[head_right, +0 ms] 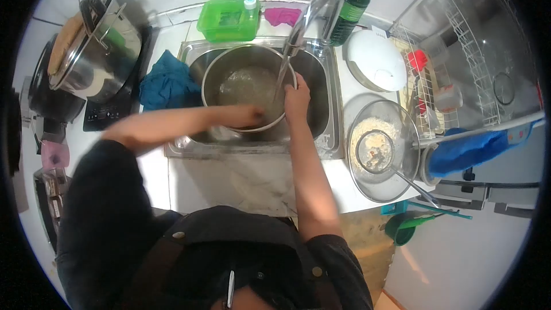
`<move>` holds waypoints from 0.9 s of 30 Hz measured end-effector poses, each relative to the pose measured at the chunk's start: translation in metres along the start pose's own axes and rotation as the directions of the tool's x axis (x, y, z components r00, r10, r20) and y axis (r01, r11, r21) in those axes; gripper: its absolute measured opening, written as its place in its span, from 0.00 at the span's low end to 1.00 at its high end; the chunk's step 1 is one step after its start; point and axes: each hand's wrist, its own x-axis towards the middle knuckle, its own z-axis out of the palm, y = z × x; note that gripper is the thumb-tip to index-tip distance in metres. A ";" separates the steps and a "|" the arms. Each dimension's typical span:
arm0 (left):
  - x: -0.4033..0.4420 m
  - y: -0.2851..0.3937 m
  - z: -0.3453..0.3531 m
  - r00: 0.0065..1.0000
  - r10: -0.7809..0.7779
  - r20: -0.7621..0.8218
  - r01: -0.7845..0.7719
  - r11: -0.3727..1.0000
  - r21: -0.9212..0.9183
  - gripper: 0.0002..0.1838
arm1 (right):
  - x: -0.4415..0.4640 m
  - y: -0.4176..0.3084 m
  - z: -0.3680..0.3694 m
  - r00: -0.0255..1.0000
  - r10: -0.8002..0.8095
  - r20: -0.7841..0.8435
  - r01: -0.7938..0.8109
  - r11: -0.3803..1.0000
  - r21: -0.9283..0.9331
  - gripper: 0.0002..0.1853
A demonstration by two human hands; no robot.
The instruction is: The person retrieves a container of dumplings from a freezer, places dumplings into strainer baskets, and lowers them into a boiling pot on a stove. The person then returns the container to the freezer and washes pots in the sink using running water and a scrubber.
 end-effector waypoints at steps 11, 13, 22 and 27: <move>0.065 0.011 -0.120 0.614 0.586 0.529 -0.434 -0.310 0.846 0.21 | 0.005 0.009 -0.009 1.000 0.006 0.010 -0.005 0.993 -0.114 0.28; 0.074 -0.039 -0.089 0.845 0.389 0.367 -0.333 -0.152 0.930 0.21 | 0.001 0.008 -0.007 0.999 0.019 -0.032 -0.022 0.995 -0.098 0.27; 0.104 -0.110 0.063 0.844 0.273 0.463 -0.382 0.910 0.160 0.23 | -0.012 -0.018 0.008 0.994 -0.008 -0.105 0.000 0.997 -0.075 0.28; 0.173 -0.079 0.025 0.926 -0.317 0.205 0.117 -0.276 -0.954 0.21 | -0.009 -0.009 0.007 0.991 -0.040 -0.129 0.023 0.992 -0.126 0.28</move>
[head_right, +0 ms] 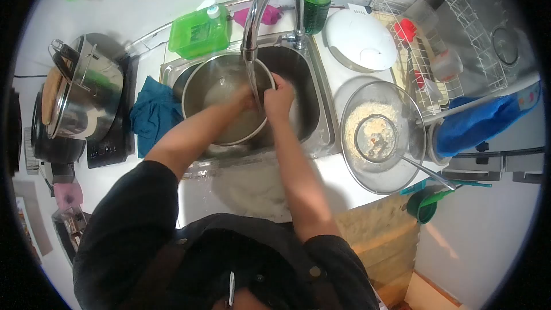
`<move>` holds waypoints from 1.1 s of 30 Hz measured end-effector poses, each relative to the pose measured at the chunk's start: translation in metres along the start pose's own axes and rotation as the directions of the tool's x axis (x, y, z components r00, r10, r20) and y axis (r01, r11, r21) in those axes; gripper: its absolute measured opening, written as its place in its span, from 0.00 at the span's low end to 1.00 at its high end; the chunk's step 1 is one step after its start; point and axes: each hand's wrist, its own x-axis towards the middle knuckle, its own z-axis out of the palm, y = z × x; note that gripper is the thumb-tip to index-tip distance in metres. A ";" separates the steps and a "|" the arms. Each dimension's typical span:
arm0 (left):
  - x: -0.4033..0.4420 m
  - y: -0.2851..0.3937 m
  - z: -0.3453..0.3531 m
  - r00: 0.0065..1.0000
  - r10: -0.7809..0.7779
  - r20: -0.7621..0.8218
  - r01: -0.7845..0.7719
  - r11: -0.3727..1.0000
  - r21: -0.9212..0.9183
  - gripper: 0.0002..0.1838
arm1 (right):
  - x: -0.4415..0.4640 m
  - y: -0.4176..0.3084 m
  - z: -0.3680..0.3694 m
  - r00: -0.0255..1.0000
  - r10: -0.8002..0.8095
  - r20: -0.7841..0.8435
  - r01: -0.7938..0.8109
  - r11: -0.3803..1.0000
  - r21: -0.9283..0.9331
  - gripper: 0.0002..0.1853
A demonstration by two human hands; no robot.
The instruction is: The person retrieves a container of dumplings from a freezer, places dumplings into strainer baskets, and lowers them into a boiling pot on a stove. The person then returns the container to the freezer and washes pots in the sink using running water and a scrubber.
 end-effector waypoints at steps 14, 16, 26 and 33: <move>-0.268 0.020 0.019 0.978 0.070 0.195 -0.065 -0.792 0.607 0.19 | -0.006 -0.018 -0.004 0.997 0.010 0.076 0.001 0.991 -0.136 0.18; -0.274 0.056 0.012 0.945 0.140 0.294 0.085 -0.977 0.193 0.19 | -0.010 -0.020 -0.003 0.997 0.016 0.072 -0.001 0.978 -0.207 0.18; -0.276 0.068 -0.010 0.515 0.838 0.179 -0.092 -0.154 0.984 0.30 | -0.037 -0.014 -0.016 0.984 -0.176 0.034 0.174 0.888 -0.426 0.24; -0.249 0.043 -0.054 0.460 0.888 -0.005 -0.311 0.166 0.936 0.21 | -0.040 -0.030 -0.013 0.990 -0.124 -0.066 0.089 0.919 -0.383 0.18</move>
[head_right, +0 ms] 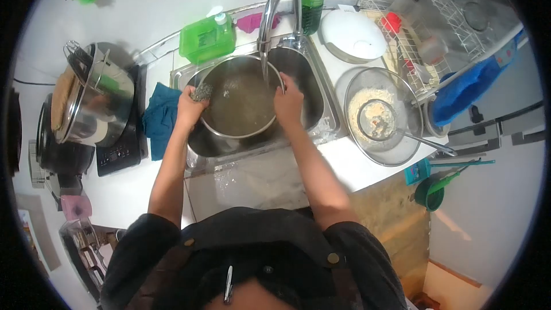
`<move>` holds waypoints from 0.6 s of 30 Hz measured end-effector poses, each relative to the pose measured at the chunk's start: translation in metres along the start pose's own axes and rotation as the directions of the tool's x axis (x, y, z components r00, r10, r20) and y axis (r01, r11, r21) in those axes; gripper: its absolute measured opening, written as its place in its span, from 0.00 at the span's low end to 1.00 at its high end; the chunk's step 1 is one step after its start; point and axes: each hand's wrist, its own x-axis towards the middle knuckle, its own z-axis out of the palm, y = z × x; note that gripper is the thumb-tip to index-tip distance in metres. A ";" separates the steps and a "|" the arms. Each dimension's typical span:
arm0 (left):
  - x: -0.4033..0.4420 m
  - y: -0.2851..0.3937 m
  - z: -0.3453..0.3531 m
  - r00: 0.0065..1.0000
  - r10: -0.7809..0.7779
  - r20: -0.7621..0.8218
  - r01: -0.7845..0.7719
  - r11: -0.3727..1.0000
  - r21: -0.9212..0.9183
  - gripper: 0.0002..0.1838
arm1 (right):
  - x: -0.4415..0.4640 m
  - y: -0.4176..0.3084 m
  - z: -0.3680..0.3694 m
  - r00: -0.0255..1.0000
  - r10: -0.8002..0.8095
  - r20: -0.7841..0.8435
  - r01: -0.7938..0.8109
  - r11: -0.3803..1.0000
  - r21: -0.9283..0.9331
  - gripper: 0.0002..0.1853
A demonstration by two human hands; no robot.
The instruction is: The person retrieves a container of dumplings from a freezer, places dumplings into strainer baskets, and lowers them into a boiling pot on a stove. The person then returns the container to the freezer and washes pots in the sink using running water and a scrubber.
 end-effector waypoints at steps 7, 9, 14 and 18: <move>-0.020 0.087 -0.006 0.950 0.311 -0.025 -0.311 0.950 -0.005 0.18 | 0.014 0.058 0.007 0.998 0.046 -0.043 -0.041 0.994 0.098 0.15; -0.018 0.103 -0.002 0.942 0.335 -0.003 -0.334 0.941 0.045 0.19 | 0.009 0.060 0.010 0.984 0.179 -0.008 -0.178 0.984 0.008 0.14; -0.022 0.130 0.019 0.954 0.295 0.054 -0.299 0.951 0.078 0.22 | 0.040 0.076 0.028 0.982 0.167 0.089 -0.131 0.939 -0.318 0.13; -0.025 0.154 0.044 0.942 0.268 0.202 -0.295 0.949 0.116 0.23 | 0.050 0.145 0.060 0.940 0.215 0.264 -0.015 0.802 -0.598 0.13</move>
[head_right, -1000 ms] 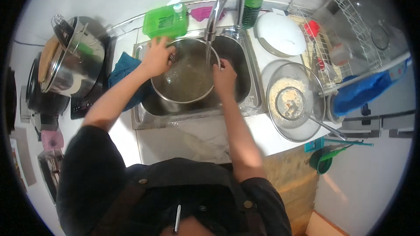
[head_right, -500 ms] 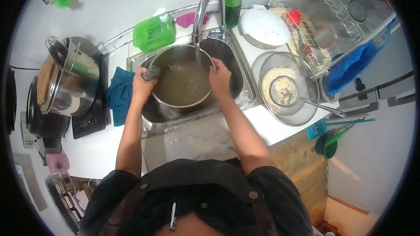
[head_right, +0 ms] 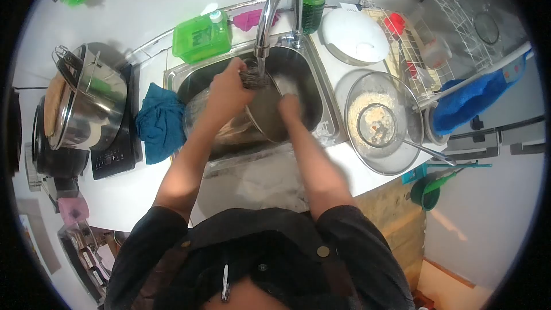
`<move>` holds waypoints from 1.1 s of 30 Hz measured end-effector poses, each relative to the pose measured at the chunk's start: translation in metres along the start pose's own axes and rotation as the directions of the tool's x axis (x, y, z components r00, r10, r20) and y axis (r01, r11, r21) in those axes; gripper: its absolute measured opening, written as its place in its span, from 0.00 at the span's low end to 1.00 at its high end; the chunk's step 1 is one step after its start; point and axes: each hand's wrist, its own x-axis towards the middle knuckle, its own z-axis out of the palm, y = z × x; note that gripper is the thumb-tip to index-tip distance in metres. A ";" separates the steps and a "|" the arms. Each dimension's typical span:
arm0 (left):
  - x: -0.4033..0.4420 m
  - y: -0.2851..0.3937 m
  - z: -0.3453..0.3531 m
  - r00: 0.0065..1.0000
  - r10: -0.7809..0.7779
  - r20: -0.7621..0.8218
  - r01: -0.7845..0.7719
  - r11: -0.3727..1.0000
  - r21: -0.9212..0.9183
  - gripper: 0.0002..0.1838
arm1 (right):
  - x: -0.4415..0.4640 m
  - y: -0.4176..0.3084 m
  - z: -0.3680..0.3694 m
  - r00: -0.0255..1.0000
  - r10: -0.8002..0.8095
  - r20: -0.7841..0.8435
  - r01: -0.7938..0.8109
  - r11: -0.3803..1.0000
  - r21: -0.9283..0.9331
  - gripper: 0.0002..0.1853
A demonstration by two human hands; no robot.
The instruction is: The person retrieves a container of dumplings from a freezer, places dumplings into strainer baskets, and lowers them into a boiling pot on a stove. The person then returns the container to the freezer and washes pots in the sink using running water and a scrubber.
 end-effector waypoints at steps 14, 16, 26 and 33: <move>0.080 -0.043 0.052 0.979 0.126 0.160 -0.135 0.990 0.047 0.24 | 0.029 0.044 0.074 0.720 -0.115 0.685 0.280 0.951 -0.134 0.17; 0.101 -0.052 0.050 0.961 0.014 0.278 -0.036 0.996 0.076 0.24 | 0.031 0.057 0.091 0.695 -0.108 0.711 0.243 0.966 -0.091 0.18; 0.132 -0.052 0.047 0.880 -0.070 0.469 0.077 0.997 0.005 0.22 | -0.009 0.022 0.035 0.505 0.359 0.785 -0.757 0.621 0.204 0.14; 0.147 -0.023 0.045 0.863 0.038 0.504 -0.138 0.977 0.162 0.21 | -0.008 0.038 0.052 0.472 0.188 0.861 -0.782 0.541 0.310 0.15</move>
